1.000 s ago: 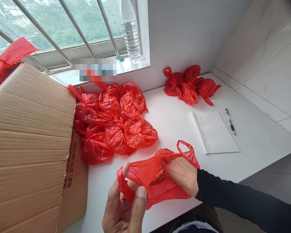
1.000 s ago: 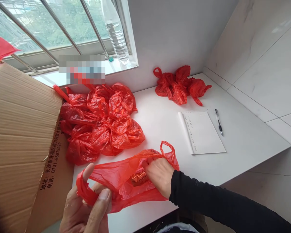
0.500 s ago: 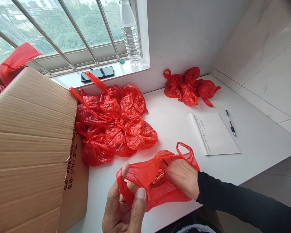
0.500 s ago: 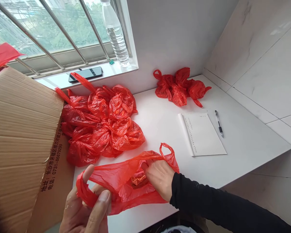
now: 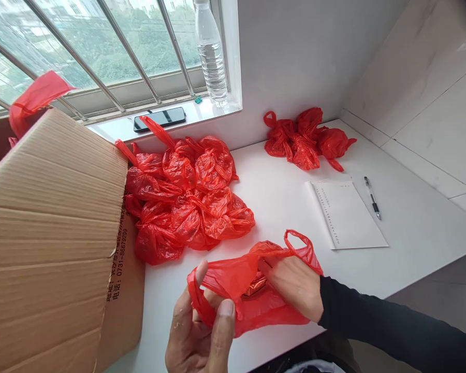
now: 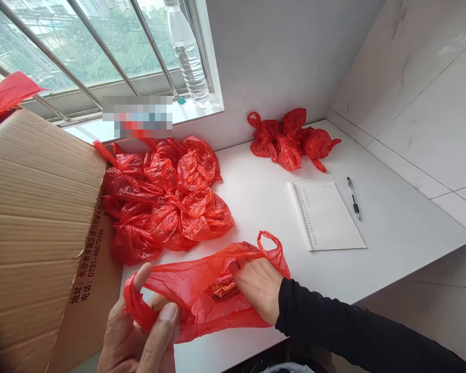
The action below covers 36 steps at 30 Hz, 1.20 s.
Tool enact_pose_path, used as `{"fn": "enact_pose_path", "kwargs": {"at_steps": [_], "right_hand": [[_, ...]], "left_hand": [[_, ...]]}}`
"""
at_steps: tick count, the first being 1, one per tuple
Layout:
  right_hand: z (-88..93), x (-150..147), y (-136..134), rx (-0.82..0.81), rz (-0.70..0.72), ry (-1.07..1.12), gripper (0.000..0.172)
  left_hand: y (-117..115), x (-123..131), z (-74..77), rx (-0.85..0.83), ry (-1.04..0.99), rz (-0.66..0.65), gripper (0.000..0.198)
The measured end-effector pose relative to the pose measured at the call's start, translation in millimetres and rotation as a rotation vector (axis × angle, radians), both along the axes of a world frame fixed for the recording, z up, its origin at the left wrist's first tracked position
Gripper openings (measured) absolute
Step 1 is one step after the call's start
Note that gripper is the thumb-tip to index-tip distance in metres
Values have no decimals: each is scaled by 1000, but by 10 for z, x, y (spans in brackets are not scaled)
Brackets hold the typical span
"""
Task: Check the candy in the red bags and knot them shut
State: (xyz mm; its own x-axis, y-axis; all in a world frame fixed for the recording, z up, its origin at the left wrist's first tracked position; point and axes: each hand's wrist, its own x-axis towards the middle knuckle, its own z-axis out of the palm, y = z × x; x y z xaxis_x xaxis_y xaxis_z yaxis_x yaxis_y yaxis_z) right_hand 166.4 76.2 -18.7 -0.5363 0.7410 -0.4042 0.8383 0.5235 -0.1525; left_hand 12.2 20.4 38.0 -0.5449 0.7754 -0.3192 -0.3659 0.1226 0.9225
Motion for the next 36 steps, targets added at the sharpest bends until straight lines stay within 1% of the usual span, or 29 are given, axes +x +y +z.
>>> {"fn": "enact_pose_path", "kwargs": {"at_steps": [3, 5, 7, 9, 11, 13, 16, 18, 20, 24, 27, 29, 31, 33, 36], "right_hand": [[-15, 7, -6, -13, 3, 6, 12], [-27, 13, -11, -24, 4, 19, 14], [-36, 16, -17, -33, 0, 33, 21], [-43, 17, -23, -39, -11, 39, 27], [-46, 15, -28, -46, -27, 39, 32], [-49, 11, -31, -54, -42, 40, 36], [-62, 2, -33, -56, -57, 48, 39], [-75, -8, -34, -53, -67, 56, 37], [-84, -21, -36, -52, -79, 67, 32], [-58, -56, -38, -63, -112, 97, 22], [-14, -84, -32, -79, -143, 119, 21], [3, -95, -32, -93, -164, 143, 19], [-6, -97, -41, -96, -174, 169, 16], [-43, -89, -62, -93, -181, 176, 15], [-124, -69, -105, -71, -194, 171, 18]], "left_hand": [[2, -34, -109, 53, 81, 19, 49], [6, -60, -213, 109, 200, 17, 57], [14, -72, -300, 149, 355, -4, 68], [26, -72, -352, 182, 469, -26, 74], [37, -69, -376, 212, 536, -24, 74], [44, -68, -387, 208, 555, -37, 77], [54, -60, -388, 110, 578, -22, 80], [60, -44, -377, 28, 575, 29, 74], [60, -25, -364, -18, 536, 63, 68], [34, 2, -396, -39, 426, 83, 57], [9, 16, -473, -32, 440, 132, 49], [-2, 21, -527, -19, 470, 149, 48], [-15, 17, -565, -8, 483, 139, 53], [-31, 0, -584, -2, 484, 101, 59], [-57, -36, -582, 12, 489, 26, 64]]}}
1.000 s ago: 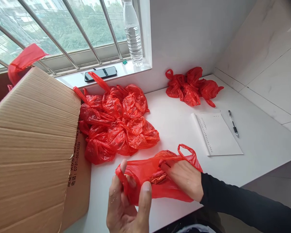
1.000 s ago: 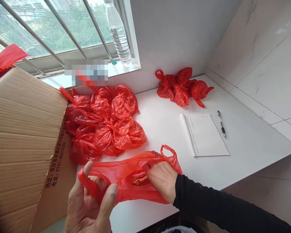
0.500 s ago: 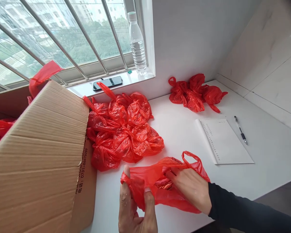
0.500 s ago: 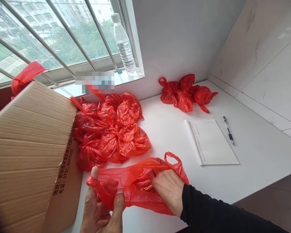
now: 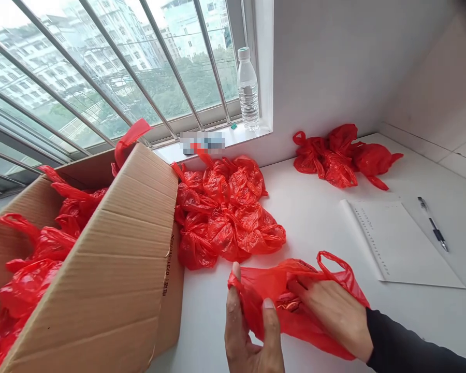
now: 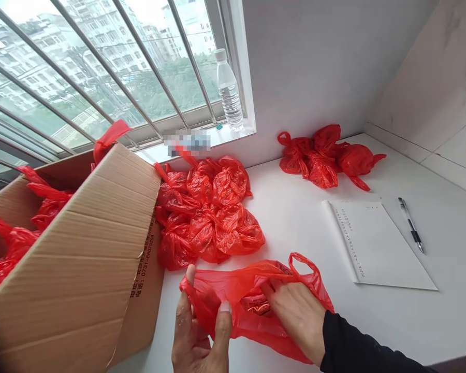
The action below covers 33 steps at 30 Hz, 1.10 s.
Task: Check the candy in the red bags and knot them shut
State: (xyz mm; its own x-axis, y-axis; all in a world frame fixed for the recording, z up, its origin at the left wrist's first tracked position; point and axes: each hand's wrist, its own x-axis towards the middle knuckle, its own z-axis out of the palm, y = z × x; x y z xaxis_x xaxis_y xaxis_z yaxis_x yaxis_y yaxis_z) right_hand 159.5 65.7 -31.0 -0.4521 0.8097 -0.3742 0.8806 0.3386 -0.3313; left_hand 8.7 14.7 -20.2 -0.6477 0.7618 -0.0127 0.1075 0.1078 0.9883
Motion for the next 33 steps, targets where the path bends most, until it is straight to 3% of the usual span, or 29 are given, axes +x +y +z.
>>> {"fn": "enact_pose_path", "kwargs": {"at_steps": [5, 12, 19, 33], "right_hand": [[-35, 16, -18, 1, 5, -5, 23], [142, -19, 30, -57, 13, -17, 18], [200, -32, 45, -95, 16, -40, 15], [133, 7, 40, -52, 50, -61, 14]], "left_hand": [[-10, -25, 38, 8, 16, -29, 62], [-10, -20, 95, -9, -19, -46, 71], [-15, -21, 120, -23, -53, -41, 75], [-1, -19, 156, -28, -75, -75, 78]]}}
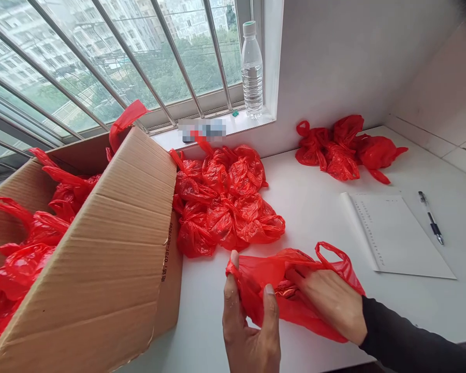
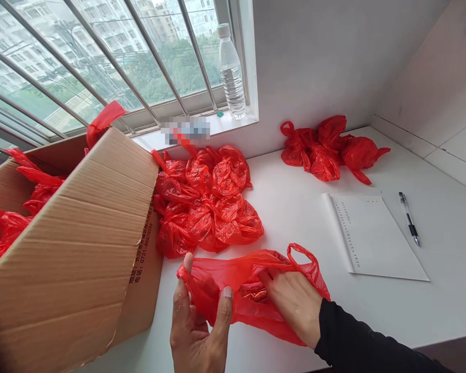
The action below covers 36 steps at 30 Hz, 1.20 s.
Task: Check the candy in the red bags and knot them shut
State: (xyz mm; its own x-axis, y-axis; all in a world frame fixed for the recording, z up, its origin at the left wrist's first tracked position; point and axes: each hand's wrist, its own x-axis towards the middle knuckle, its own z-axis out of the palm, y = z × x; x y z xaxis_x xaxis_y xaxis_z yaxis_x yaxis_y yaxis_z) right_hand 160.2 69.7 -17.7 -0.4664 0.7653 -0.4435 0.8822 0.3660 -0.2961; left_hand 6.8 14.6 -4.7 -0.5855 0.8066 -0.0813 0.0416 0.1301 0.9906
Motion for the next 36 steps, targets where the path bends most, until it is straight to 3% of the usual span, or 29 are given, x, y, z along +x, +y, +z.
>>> {"fn": "enact_pose_path", "kwargs": {"at_steps": [8, 16, 22, 32, 36], "right_hand": [[-58, 44, -7, 70, 86, -84, 22], [38, 49, -6, 40, 69, -55, 15], [105, 35, 18, -28, 23, -52, 25], [-33, 44, 9, 4, -26, -42, 25], [2, 50, 5, 22, -12, -5, 22]], "left_hand": [[10, 33, 49, 40, 71, 7, 67], [-5, 41, 55, 29, 57, 52, 77], [-8, 43, 72, -16, 41, 41, 81], [-8, 53, 19, -12, 111, 53, 75], [-4, 54, 12, 38, 77, 58, 73]]}}
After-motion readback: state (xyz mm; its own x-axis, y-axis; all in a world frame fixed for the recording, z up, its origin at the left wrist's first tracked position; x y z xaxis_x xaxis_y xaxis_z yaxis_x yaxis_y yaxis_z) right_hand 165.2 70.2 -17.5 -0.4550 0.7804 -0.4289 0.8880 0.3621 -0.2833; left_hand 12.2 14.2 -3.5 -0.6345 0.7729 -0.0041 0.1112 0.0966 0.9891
